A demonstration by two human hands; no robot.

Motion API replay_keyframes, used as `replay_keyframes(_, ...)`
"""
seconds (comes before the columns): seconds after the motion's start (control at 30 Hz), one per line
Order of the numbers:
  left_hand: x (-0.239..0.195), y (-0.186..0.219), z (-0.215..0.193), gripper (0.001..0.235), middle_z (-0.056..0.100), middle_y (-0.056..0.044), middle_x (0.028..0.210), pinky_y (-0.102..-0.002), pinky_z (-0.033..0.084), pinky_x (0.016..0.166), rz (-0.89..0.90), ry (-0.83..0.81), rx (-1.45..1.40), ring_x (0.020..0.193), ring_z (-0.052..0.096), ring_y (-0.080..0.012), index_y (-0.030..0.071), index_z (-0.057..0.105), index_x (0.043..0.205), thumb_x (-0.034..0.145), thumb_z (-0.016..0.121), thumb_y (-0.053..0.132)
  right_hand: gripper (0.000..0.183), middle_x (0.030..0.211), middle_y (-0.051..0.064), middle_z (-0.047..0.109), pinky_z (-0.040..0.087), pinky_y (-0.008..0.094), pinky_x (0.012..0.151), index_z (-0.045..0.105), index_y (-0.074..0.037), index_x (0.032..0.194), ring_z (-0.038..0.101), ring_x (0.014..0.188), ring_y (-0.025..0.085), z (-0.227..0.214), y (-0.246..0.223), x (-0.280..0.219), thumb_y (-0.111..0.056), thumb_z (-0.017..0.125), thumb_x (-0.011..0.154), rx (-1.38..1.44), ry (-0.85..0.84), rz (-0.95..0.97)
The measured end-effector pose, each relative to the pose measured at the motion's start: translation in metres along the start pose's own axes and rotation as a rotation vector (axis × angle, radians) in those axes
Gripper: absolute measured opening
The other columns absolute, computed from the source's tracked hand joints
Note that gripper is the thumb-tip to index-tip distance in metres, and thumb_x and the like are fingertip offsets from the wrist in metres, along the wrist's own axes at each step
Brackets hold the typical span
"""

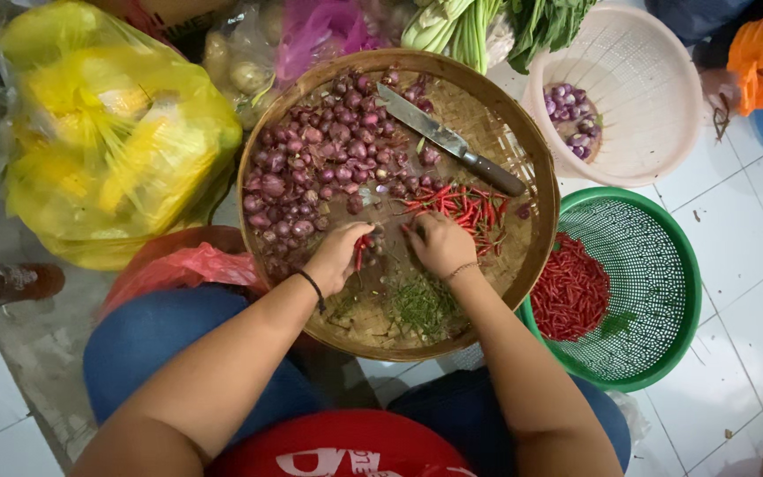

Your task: The person sits on the floor and repeatedly picks up red chilies from a woven tray, removes the stems by hand, and places the trimmed chilies into a green colander. The process continues throughout the clip with a knife resting on the tray nearby.

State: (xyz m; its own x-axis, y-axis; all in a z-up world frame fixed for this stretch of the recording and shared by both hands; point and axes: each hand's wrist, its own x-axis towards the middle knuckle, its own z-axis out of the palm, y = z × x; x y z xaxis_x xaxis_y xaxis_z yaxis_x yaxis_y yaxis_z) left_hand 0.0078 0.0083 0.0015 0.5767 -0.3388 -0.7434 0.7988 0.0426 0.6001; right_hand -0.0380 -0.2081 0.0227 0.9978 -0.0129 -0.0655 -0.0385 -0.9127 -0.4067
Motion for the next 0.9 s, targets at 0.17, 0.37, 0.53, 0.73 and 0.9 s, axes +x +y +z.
replay_keyframes(0.17, -0.009, 0.009, 0.009, 0.038, 0.071, -0.005, 0.087, -0.035, 0.056, 0.073, -0.103, -0.010, -0.132, 0.078, 0.069, -0.0177, 0.009, 0.070, 0.102, 0.099, 0.058, 0.045, 0.022, 0.103, 0.012, 0.077, 0.060, 0.039, 0.080, 0.074, -0.009, 0.105, 0.075, 0.088, 0.029, -0.023, -0.016, -0.005, -0.022, 0.071, 0.088, 0.404, -0.074, -0.005)
replay_keyframes(0.37, 0.000, 0.003, 0.031, 0.049, 0.072, -0.009, 0.085, -0.041, 0.061, 0.080, -0.163, -0.111, -0.268, 0.081, 0.072, -0.0235, 0.007, 0.069, 0.105, 0.102, 0.050, 0.052, 0.030, 0.103, 0.017, 0.073, 0.057, 0.044, 0.080, 0.075, -0.013, 0.116, 0.072, 0.087, 0.034, -0.106, -0.036, -0.049, -0.026, 0.072, 0.089, 0.194, 0.002, 0.024)
replay_keyframes(0.53, 0.012, -0.013, 0.037, 0.059, 0.073, -0.012, 0.084, -0.039, 0.056, 0.074, -0.131, -0.329, -0.334, 0.081, 0.071, -0.0273, 0.004, 0.068, 0.101, 0.101, 0.048, 0.059, 0.034, 0.105, 0.016, 0.075, 0.056, 0.045, 0.079, 0.073, -0.014, 0.118, 0.072, 0.090, 0.034, -0.187, -0.001, -0.127, -0.029, 0.069, 0.088, 0.111, -0.036, 0.220)
replay_keyframes(0.73, 0.025, -0.018, 0.152, 0.063, 0.067, -0.009, 0.090, -0.046, 0.060, 0.089, -0.063, -0.405, -0.338, 0.087, 0.068, -0.0270, 0.005, 0.066, 0.113, 0.101, 0.054, 0.065, 0.030, 0.105, 0.014, 0.076, 0.056, 0.038, 0.076, 0.073, -0.005, 0.121, 0.072, 0.085, 0.026, -0.250, 0.073, -0.211, -0.017, 0.069, 0.094, 0.085, 0.457, 0.491)
replay_keyframes(0.9, 0.018, -0.037, 0.320, 0.088, 0.048, -0.012, 0.153, -0.055, 0.029, 0.106, -0.015, -0.503, 0.163, 0.135, 0.053, -0.0284, 0.018, 0.046, 0.151, 0.086, 0.035, 0.076, 0.021, 0.106, 0.012, 0.077, 0.058, 0.027, 0.084, 0.071, 0.002, 0.121, 0.073, 0.094, 0.015, -0.255, 0.096, -0.232, -0.003, 0.067, 0.101, 0.374, 0.870, 0.348)
